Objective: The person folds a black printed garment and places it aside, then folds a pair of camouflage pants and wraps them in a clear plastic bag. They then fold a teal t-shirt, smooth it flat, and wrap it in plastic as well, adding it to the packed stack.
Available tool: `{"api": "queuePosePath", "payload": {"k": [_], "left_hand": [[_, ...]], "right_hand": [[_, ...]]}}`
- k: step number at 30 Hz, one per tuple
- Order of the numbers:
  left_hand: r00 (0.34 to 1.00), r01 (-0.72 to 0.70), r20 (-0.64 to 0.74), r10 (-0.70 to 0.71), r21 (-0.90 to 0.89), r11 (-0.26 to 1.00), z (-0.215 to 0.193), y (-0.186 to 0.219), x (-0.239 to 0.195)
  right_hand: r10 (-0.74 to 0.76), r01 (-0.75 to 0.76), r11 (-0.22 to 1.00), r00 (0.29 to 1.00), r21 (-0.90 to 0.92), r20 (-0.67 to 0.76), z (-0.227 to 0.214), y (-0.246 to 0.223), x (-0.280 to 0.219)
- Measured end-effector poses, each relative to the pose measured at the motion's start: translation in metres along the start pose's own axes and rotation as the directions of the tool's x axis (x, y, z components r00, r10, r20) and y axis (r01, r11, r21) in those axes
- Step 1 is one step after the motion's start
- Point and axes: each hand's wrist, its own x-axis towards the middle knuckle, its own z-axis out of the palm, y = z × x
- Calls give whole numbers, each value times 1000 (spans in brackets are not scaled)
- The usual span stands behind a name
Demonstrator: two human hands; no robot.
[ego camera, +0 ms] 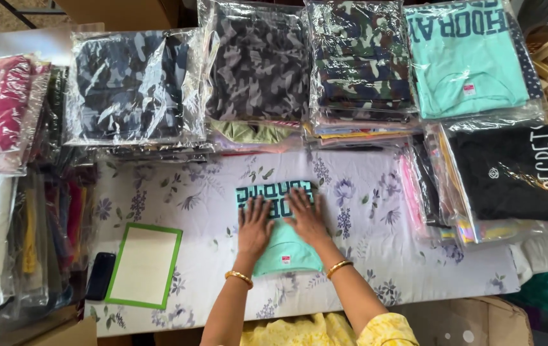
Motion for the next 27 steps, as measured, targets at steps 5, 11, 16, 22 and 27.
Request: {"api": "queuePosePath", "payload": {"k": [5,11,16,22,27], "left_hand": [[982,180,-93,-164,201,963,7,-12,15],[1000,-4,-18,4,-4,1000,8,-22,42],[998,51,-30,-48,121,991,-3,-28,49],[998,61,19,-64,123,991,-5,-28,52],[997,62,32,-67,143,988,1,-31,51]], "right_hand": [[162,-162,987,987,-8,-8,3,2,17],[34,-24,993,996,-112,87,0,4,37],[169,-169,986,977,10,-128,3,21,33],[183,-183,983,979,6,-88,0,20,35],[173,-173,985,981,1,-91,2,22,37]]}}
